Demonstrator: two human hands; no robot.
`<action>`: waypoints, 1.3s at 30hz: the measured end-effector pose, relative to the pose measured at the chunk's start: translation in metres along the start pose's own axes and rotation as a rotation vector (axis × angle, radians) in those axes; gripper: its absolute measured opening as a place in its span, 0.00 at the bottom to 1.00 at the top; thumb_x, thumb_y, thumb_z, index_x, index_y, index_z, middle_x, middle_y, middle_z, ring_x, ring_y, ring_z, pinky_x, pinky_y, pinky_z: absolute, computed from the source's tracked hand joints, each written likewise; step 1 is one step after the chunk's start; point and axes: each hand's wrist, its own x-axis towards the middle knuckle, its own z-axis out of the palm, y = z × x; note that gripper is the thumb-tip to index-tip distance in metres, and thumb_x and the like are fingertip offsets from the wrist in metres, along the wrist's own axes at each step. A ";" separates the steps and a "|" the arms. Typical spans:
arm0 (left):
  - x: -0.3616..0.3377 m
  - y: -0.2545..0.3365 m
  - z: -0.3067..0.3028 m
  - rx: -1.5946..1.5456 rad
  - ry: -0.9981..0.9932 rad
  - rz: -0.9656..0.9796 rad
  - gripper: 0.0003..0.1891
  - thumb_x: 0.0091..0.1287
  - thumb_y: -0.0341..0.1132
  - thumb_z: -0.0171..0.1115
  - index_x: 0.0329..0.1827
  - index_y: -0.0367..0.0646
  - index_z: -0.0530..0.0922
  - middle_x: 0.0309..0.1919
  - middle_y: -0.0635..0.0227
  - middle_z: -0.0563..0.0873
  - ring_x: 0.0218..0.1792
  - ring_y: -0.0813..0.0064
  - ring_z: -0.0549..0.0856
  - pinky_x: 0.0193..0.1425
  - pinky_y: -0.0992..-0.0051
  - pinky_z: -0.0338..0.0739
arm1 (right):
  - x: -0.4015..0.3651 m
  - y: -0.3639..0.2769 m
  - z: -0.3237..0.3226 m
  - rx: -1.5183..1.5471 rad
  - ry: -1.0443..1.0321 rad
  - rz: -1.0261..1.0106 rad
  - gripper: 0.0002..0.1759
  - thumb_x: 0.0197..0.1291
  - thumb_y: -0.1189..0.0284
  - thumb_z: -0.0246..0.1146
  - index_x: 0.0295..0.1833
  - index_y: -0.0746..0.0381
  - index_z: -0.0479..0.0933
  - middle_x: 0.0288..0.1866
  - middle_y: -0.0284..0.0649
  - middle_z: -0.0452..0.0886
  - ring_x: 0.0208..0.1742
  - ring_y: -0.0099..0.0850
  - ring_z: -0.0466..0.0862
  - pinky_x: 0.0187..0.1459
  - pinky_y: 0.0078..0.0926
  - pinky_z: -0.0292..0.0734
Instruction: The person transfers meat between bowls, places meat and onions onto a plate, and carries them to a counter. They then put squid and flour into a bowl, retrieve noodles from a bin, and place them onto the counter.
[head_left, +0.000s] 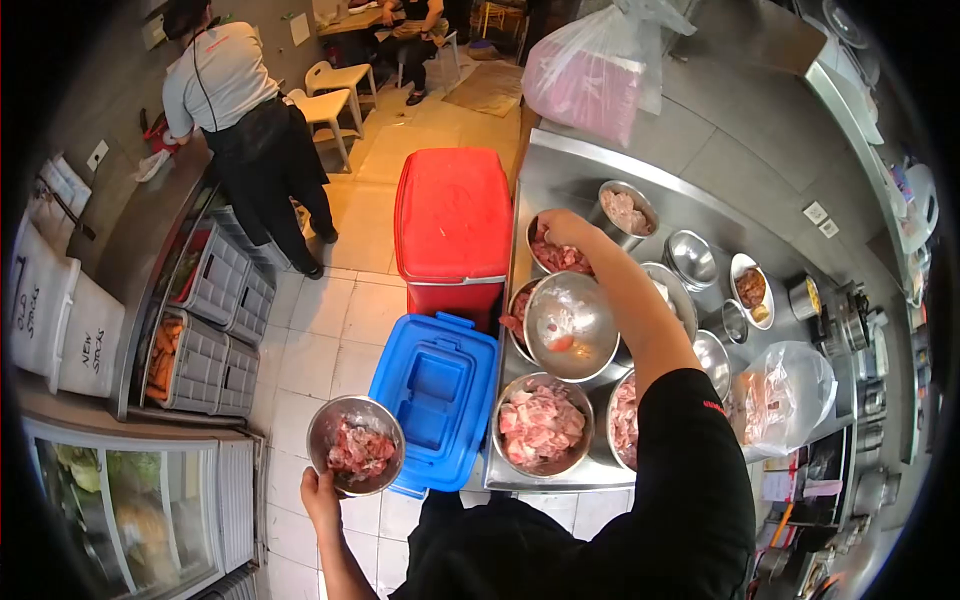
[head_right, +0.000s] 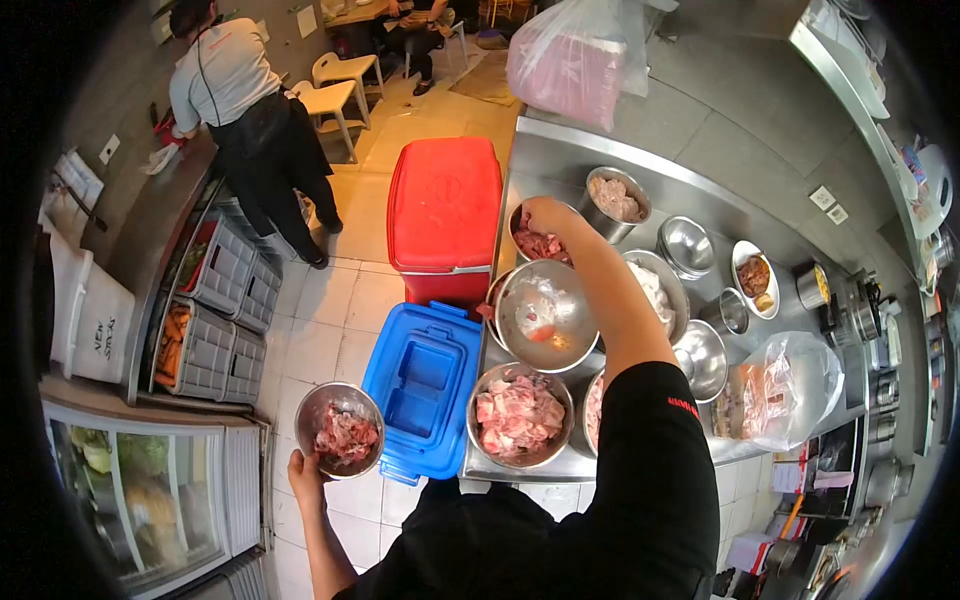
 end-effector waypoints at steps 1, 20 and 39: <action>-0.003 -0.001 0.006 -0.002 0.003 0.047 0.09 0.61 0.28 0.54 0.25 0.42 0.65 0.20 0.75 0.69 0.23 0.85 0.67 0.24 0.80 0.63 | 0.002 0.008 -0.002 0.006 0.003 -0.005 0.16 0.45 0.74 0.65 0.44 0.58 0.79 0.39 0.45 0.82 0.40 0.39 0.83 0.41 0.36 0.77; -0.038 0.256 0.202 0.223 -0.776 0.750 0.10 0.60 0.32 0.55 0.39 0.35 0.78 0.26 0.60 0.83 0.28 0.72 0.81 0.36 0.72 0.74 | -0.303 -0.153 0.007 0.190 0.619 -0.335 0.26 0.51 0.69 0.65 0.59 0.60 0.73 0.57 0.54 0.75 0.56 0.50 0.76 0.57 0.40 0.71; -0.404 -0.064 0.065 0.793 -2.535 0.443 0.10 0.58 0.27 0.48 0.40 0.32 0.74 0.29 0.58 0.82 0.21 0.67 0.84 0.19 0.69 0.83 | -0.749 -0.423 0.392 0.165 0.901 1.445 0.18 0.48 0.70 0.62 0.49 0.56 0.77 0.51 0.45 0.76 0.48 0.42 0.80 0.46 0.39 0.76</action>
